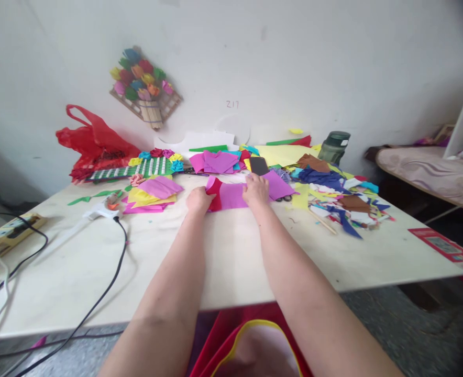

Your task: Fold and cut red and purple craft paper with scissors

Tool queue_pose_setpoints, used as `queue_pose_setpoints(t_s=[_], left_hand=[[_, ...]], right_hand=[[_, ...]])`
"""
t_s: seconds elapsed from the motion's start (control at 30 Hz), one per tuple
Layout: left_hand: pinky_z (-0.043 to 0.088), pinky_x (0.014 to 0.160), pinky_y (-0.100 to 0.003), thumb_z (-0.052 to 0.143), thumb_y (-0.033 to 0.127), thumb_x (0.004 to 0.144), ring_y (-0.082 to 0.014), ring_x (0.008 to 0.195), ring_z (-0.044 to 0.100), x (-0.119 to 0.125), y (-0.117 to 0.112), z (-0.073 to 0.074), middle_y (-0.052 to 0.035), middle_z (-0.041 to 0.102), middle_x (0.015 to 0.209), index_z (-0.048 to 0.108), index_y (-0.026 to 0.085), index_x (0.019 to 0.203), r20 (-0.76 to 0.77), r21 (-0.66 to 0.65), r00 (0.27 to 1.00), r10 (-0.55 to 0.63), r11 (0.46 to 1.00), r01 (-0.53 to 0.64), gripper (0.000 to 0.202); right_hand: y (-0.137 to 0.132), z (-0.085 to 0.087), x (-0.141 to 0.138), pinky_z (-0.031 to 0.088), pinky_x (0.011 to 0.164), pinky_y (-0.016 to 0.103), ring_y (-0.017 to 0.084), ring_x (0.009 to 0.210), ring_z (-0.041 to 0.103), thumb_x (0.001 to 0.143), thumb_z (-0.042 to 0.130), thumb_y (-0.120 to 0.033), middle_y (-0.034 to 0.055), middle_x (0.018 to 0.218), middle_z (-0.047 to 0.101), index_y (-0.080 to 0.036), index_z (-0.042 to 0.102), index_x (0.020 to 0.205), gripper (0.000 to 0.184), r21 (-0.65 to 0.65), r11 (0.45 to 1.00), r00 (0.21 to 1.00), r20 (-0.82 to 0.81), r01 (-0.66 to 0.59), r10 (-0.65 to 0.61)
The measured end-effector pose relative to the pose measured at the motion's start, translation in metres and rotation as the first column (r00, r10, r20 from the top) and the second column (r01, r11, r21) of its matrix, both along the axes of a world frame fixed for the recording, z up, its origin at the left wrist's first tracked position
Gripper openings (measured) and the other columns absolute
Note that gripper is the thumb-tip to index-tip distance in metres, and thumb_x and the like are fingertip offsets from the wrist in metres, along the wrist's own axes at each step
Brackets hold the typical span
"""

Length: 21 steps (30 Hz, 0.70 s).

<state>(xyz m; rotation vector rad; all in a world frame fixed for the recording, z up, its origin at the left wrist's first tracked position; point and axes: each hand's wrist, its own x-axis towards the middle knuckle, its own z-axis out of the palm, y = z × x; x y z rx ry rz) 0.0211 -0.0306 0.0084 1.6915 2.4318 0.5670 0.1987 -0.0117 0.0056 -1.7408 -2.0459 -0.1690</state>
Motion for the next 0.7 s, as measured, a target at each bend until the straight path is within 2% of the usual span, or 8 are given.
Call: queue_pose_setpoints(t_s=[0.1, 0.2, 0.33, 0.5, 0.63, 0.7], left_hand=[[0.045, 0.076, -0.032, 0.055, 0.049, 0.071, -0.026, 0.1, 0.059, -0.002, 0.001, -0.003, -0.011, 0.064, 0.106, 0.063, 0.022, 0.098, 0.023, -0.004, 1.0, 0.011, 1.0, -0.011, 0.039], [0.045, 0.075, -0.032, 0.056, 0.049, 0.07, -0.0261, 0.1, 0.059, -0.002, 0.002, -0.004, -0.0115, 0.064, 0.107, 0.063, 0.022, 0.099, 0.026, -0.016, 0.999, 0.022, 1.0, -0.021, 0.04], [0.045, 0.076, -0.032, 0.057, 0.048, 0.07, -0.0259, 0.101, 0.058, -0.003, 0.004, -0.004, -0.0117, 0.064, 0.108, 0.063, 0.021, 0.099, 0.017, -0.04, 1.0, 0.007, 0.999, -0.006, 0.04], [0.045, 0.075, -0.033, 0.057, 0.049, 0.069, -0.0275, 0.098, 0.059, -0.008, 0.008, -0.003, -0.0126, 0.065, 0.105, 0.064, 0.02, 0.098, -0.005, -0.06, 0.999, -0.051, 0.997, 0.051, 0.042], [0.045, 0.073, -0.033, 0.055, 0.051, 0.07, -0.0284, 0.097, 0.06, -0.01, 0.008, -0.006, -0.0135, 0.065, 0.103, 0.064, 0.019, 0.097, -0.027, -0.032, 0.997, -0.065, 0.997, 0.064, 0.043], [0.045, 0.073, -0.033, 0.054, 0.051, 0.07, -0.0284, 0.097, 0.06, -0.01, 0.008, -0.007, -0.0131, 0.065, 0.103, 0.064, 0.019, 0.096, -0.026, -0.022, 0.998, -0.064, 0.998, 0.063, 0.042]], right_hand=[[0.001, 0.001, 0.008, 0.021, 0.096, 0.046, 0.033, 0.115, 0.037, 0.081, 0.037, -0.03, 0.0157, 0.128, 0.046, -0.014, 0.055, 0.121, 0.047, -0.04, 0.982, 0.983, -0.028, 0.182, -0.183], [0.005, -0.002, 0.015, 0.024, 0.092, 0.049, 0.036, 0.111, 0.039, 0.078, 0.04, -0.036, 0.0184, 0.118, 0.052, -0.015, 0.061, 0.114, 0.047, -0.116, 0.949, 0.954, -0.017, 0.294, -0.298], [0.01, -0.007, 0.021, 0.027, 0.09, 0.048, 0.036, 0.11, 0.04, 0.076, 0.044, -0.034, 0.0191, 0.117, 0.052, -0.014, 0.065, 0.108, 0.043, -0.146, 0.923, 0.932, -0.018, 0.355, -0.362], [0.011, -0.008, 0.022, 0.029, 0.091, 0.047, 0.032, 0.111, 0.041, 0.073, 0.051, -0.028, 0.0158, 0.119, 0.051, -0.014, 0.064, 0.106, 0.038, -0.174, 0.893, 0.901, -0.057, 0.416, -0.43], [0.015, -0.008, 0.029, 0.019, 0.099, 0.051, 0.033, 0.124, 0.029, 0.072, 0.056, -0.029, 0.0155, 0.137, 0.037, -0.014, 0.057, 0.115, 0.046, -0.109, 0.87, 0.867, -0.084, 0.481, -0.49], [0.016, -0.007, 0.036, 0.014, 0.101, 0.054, 0.034, 0.128, 0.022, 0.071, 0.058, -0.032, 0.018, 0.139, 0.033, -0.012, 0.052, 0.121, 0.054, -0.108, 0.858, 0.855, -0.087, 0.503, -0.512]])
